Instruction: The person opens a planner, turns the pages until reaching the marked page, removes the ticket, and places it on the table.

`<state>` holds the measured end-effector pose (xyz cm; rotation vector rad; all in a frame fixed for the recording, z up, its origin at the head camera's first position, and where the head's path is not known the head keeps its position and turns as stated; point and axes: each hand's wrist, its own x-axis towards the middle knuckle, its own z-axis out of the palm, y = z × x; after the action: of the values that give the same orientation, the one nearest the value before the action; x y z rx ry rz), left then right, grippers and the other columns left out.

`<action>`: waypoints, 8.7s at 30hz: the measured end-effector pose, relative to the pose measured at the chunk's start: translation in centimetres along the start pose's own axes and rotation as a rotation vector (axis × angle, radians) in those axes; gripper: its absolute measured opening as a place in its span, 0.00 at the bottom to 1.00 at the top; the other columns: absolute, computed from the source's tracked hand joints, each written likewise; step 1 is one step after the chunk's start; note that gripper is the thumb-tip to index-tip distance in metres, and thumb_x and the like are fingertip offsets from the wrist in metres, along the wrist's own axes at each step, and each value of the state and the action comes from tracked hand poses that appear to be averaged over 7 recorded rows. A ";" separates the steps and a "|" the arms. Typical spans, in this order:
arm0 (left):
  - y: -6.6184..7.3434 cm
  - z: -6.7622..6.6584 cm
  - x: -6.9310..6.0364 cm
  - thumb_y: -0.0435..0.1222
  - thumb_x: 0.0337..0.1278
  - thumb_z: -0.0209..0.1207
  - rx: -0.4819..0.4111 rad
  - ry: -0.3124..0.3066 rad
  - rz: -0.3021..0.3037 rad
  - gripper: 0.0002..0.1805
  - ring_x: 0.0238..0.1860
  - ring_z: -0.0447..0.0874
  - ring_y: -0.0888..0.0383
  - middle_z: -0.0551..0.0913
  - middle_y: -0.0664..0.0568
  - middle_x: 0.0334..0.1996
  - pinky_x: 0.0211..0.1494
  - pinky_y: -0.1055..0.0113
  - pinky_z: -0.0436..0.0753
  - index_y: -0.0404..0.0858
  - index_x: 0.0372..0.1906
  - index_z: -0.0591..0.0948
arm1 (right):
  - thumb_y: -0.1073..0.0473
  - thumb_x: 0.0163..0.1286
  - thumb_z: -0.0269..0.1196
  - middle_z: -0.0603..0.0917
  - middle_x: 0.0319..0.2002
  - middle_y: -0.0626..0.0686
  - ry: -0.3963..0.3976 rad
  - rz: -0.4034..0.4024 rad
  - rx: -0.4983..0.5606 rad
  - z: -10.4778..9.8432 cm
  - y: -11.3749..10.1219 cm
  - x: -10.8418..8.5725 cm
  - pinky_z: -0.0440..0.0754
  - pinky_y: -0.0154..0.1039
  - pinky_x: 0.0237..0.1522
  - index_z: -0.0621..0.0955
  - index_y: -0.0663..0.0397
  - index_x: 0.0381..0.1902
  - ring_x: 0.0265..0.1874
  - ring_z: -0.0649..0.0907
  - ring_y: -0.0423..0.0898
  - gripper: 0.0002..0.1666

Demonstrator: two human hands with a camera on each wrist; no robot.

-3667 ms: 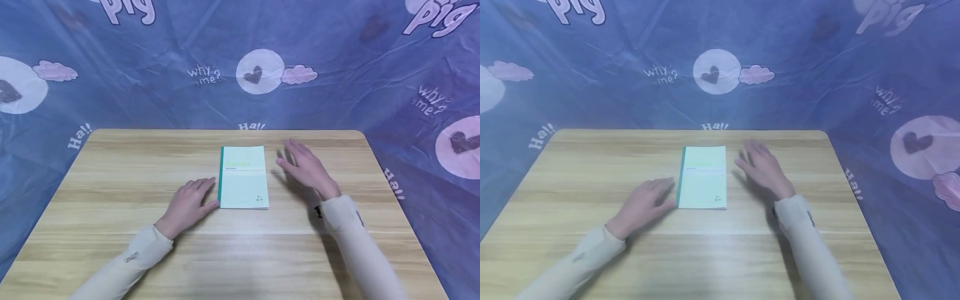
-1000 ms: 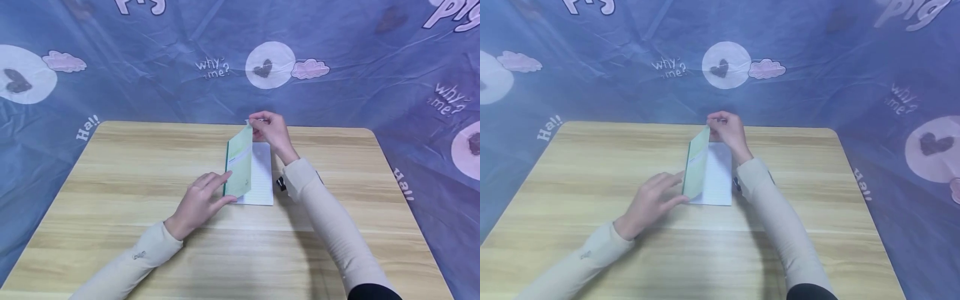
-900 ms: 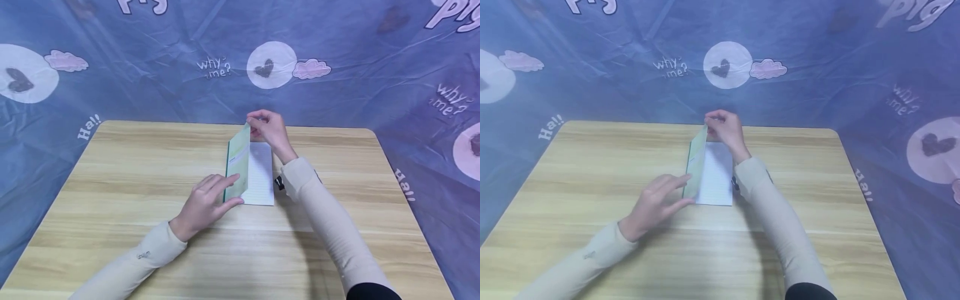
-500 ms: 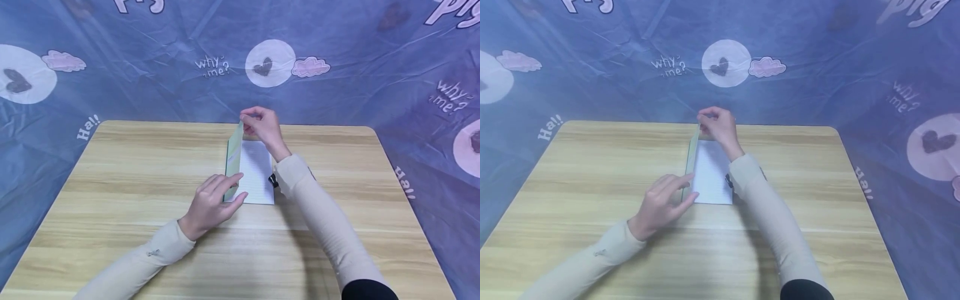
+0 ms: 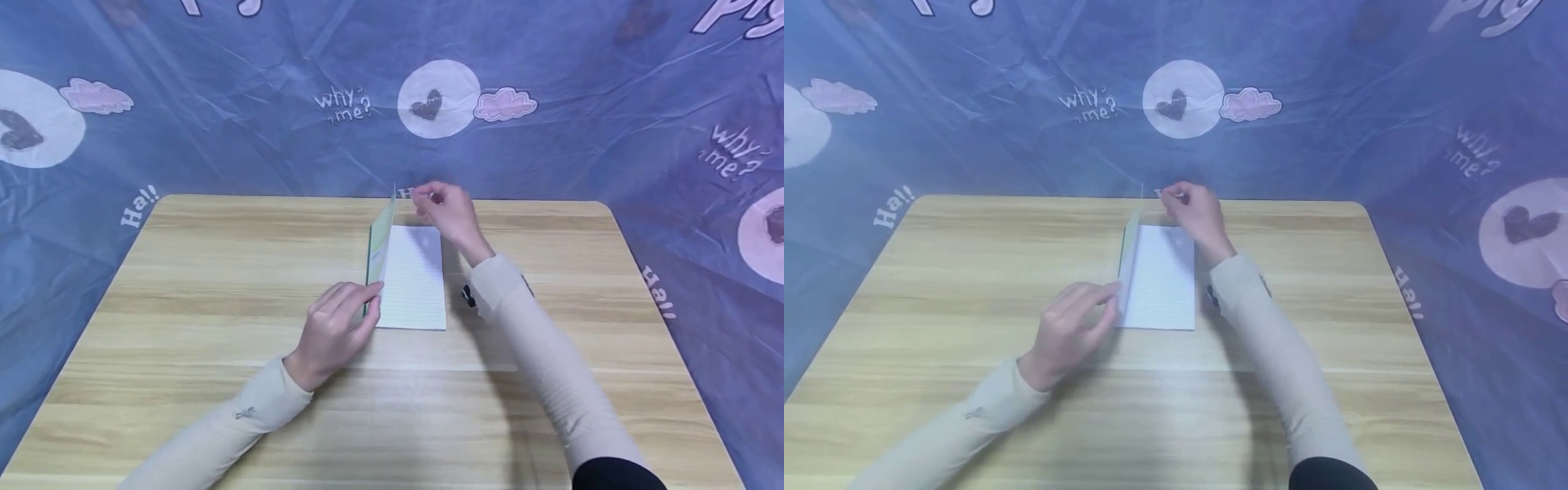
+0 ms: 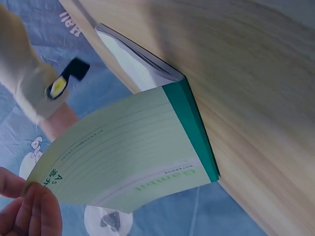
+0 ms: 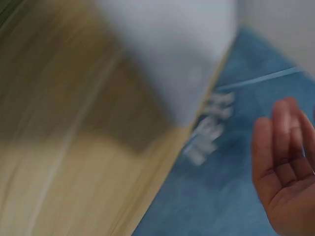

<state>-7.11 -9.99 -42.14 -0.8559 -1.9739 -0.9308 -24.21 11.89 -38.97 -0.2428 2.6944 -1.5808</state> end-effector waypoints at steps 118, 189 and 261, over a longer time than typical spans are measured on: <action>-5.2 -9.4 -1.9 0.30 0.75 0.62 0.340 -0.582 -0.897 0.10 0.29 0.83 0.42 0.84 0.40 0.28 0.38 0.43 0.83 0.28 0.35 0.83 | 0.64 0.86 0.58 0.91 0.29 0.56 -0.262 0.388 0.900 3.3 -1.1 1.7 0.91 0.45 0.35 0.80 0.57 0.47 0.26 0.92 0.50 0.04; -6.2 -9.7 -3.2 0.40 0.69 0.73 0.318 -0.770 -1.093 0.21 0.24 0.72 0.52 0.75 0.50 0.22 0.27 0.60 0.72 0.37 0.25 0.77 | 0.60 0.76 0.68 0.90 0.43 0.56 -0.153 -0.037 -0.572 -0.6 5.1 1.4 0.78 0.52 0.50 0.89 0.56 0.43 0.45 0.85 0.55 0.05; 0.6 -1.8 2.1 0.28 0.59 0.65 0.187 -0.143 -0.362 0.06 0.20 0.75 0.56 0.79 0.50 0.20 0.23 0.57 0.78 0.36 0.28 0.80 | 0.69 0.76 0.68 0.88 0.30 0.55 -0.104 0.205 0.555 2.6 -3.4 3.1 0.88 0.37 0.33 0.87 0.68 0.45 0.21 0.86 0.43 0.05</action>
<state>-7.01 -10.66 -39.40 -0.4783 -2.3474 -0.8838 -26.64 7.58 -37.09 -0.0354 2.0193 -2.0821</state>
